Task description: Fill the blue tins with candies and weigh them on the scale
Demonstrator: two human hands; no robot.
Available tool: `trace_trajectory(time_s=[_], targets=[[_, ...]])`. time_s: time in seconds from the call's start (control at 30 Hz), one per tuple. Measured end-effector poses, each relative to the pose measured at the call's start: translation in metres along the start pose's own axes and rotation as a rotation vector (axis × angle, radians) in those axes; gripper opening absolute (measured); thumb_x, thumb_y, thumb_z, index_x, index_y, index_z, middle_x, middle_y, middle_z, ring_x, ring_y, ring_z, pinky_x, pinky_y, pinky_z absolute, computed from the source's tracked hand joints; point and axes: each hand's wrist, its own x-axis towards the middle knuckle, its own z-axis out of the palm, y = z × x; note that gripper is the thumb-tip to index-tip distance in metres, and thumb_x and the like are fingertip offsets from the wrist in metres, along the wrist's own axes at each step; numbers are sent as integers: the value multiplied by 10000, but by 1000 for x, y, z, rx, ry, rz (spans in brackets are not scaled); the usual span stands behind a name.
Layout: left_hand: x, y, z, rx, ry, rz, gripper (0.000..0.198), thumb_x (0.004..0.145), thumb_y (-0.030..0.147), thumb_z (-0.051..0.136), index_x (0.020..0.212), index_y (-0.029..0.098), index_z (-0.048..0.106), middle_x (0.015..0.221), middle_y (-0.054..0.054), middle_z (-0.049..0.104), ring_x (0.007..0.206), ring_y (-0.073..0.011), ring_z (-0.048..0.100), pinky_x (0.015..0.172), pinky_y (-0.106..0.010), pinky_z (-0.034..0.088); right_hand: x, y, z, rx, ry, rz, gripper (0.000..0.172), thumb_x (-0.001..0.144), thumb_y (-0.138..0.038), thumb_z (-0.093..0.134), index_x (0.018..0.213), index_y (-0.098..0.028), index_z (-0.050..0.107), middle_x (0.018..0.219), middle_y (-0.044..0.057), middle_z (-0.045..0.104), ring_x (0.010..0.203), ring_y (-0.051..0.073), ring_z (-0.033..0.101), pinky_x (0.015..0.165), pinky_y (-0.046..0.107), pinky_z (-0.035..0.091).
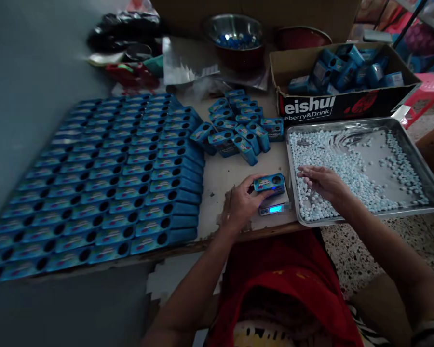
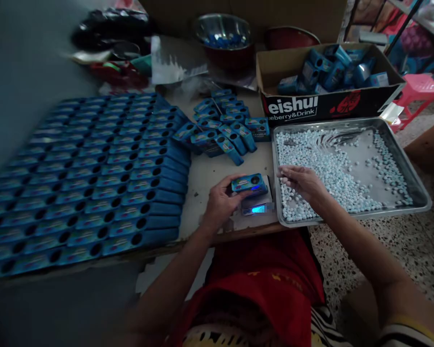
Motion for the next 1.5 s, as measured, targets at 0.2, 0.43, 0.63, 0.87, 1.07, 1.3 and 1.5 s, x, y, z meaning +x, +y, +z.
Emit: trace_trajectory(time_s=[0.2, 0.43, 0.63, 0.87, 1.07, 1.3, 1.5], targets=[[-7, 0, -26, -106, 57, 60, 714, 797, 436, 895, 1441, 268, 634, 1413, -110, 700, 1295, -273, 697, 1113, -444, 572, -12, -22, 63, -533, -160, -262, 223, 845, -378, 857, 986, -205, 864, 733, 22, 800, 560, 118, 679, 601, 276, 618], [-33, -12, -81, -77, 142, -5, 547, 813, 497, 865, 1269, 221, 740, 1277, -94, 757, 1158, -274, 739, 1102, -473, 597, -20, -29, 79, -734, -132, -335, 329, 893, -374, 790, 1178, -218, 842, 733, 11, 805, 641, 163, 762, 682, 330, 663], [-51, 9, -101, 19, 214, 50, 421, 888, 520, 805, 1204, 247, 747, 1196, -61, 785, 1122, -255, 752, 1088, -453, 616, -21, -70, 4, -732, 329, -525, 364, 858, -407, 800, 1177, -231, 811, 962, 56, 840, 676, 150, 760, 611, 291, 631], [-44, 48, -102, 252, 268, 228, 283, 966, 397, 765, 1213, 262, 741, 1178, -42, 787, 1123, -237, 748, 1025, -400, 625, -16, -49, -66, -1019, 130, -17, 291, 739, -426, 851, 927, -207, 814, 752, 43, 773, 550, 108, 597, 505, 257, 474], [-27, 54, -83, 381, 179, 418, 385, 976, 366, 765, 1331, 246, 679, 1271, -64, 759, 1213, -258, 708, 1075, -428, 587, -3, -65, -34, -767, -25, 26, 321, 716, -424, 885, 921, -202, 777, 984, 104, 811, 886, 243, 784, 888, 438, 651], [-19, 56, -73, 485, 43, 261, 543, 950, 299, 773, 1456, 242, 585, 1397, -106, 697, 1316, -310, 650, 1149, -485, 532, -5, -83, -17, -1107, -103, -141, 341, 899, -497, 740, 1082, -211, 770, 933, 109, 808, 772, 243, 771, 750, 430, 631], [6, 71, -24, 593, -258, 311, 439, 965, 228, 735, 1384, 191, 609, 1353, -112, 723, 1266, -290, 681, 1085, -443, 575, 23, -85, -5, -1636, 93, -758, 298, 975, -410, 683, 1210, -264, 793, 1224, 154, 758, 1122, 370, 707, 946, 540, 580]])
